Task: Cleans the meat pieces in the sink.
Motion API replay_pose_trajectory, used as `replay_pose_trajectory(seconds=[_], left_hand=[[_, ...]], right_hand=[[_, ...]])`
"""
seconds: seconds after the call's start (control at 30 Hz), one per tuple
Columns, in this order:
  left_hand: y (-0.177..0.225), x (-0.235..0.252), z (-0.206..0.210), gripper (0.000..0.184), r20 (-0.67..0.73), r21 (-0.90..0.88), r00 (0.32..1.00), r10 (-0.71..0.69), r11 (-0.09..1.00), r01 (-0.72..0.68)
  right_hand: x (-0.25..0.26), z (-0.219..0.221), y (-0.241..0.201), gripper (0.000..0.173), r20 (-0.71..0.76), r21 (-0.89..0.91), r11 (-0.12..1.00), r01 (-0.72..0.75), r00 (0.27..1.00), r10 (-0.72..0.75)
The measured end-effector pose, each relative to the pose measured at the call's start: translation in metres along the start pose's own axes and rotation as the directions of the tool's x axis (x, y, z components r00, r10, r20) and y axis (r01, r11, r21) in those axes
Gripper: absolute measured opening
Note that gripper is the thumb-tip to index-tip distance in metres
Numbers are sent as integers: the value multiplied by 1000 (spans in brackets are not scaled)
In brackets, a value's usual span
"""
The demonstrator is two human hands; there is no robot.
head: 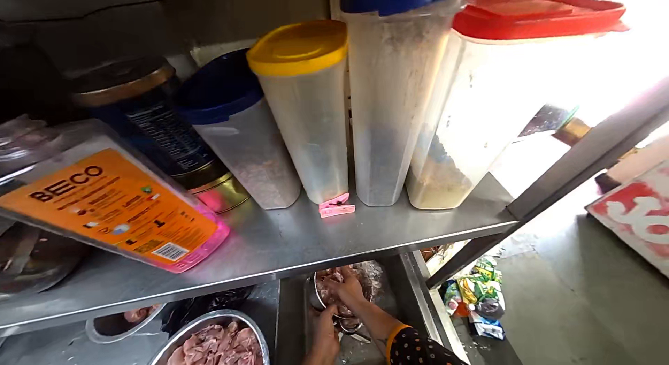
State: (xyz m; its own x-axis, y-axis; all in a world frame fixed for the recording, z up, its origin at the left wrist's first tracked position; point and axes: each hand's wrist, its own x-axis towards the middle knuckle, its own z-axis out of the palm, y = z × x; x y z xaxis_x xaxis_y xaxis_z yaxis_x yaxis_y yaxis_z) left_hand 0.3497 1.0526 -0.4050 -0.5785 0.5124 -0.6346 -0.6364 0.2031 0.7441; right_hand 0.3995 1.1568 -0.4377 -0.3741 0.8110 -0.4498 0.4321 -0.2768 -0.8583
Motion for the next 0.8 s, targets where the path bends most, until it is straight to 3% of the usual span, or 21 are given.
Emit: replay_pose_trajectory(seconds=[0.17, 0.53, 0.8], left_hand=[[5, 4, -4, 106, -22, 110, 995, 99, 989, -97], [29, -3, -4, 121, -101, 387, 926, 364, 872, -301], [52, -17, -11, 121, -116, 649, 840, 530, 680, -340]], right_hand=[[8, 23, 6, 85, -18, 220, 975, 38, 999, -35], [0, 48, -14, 69, 10, 552, 833, 28, 999, -40], [-26, 59, -50, 54, 41, 719, 694, -32, 999, 4]])
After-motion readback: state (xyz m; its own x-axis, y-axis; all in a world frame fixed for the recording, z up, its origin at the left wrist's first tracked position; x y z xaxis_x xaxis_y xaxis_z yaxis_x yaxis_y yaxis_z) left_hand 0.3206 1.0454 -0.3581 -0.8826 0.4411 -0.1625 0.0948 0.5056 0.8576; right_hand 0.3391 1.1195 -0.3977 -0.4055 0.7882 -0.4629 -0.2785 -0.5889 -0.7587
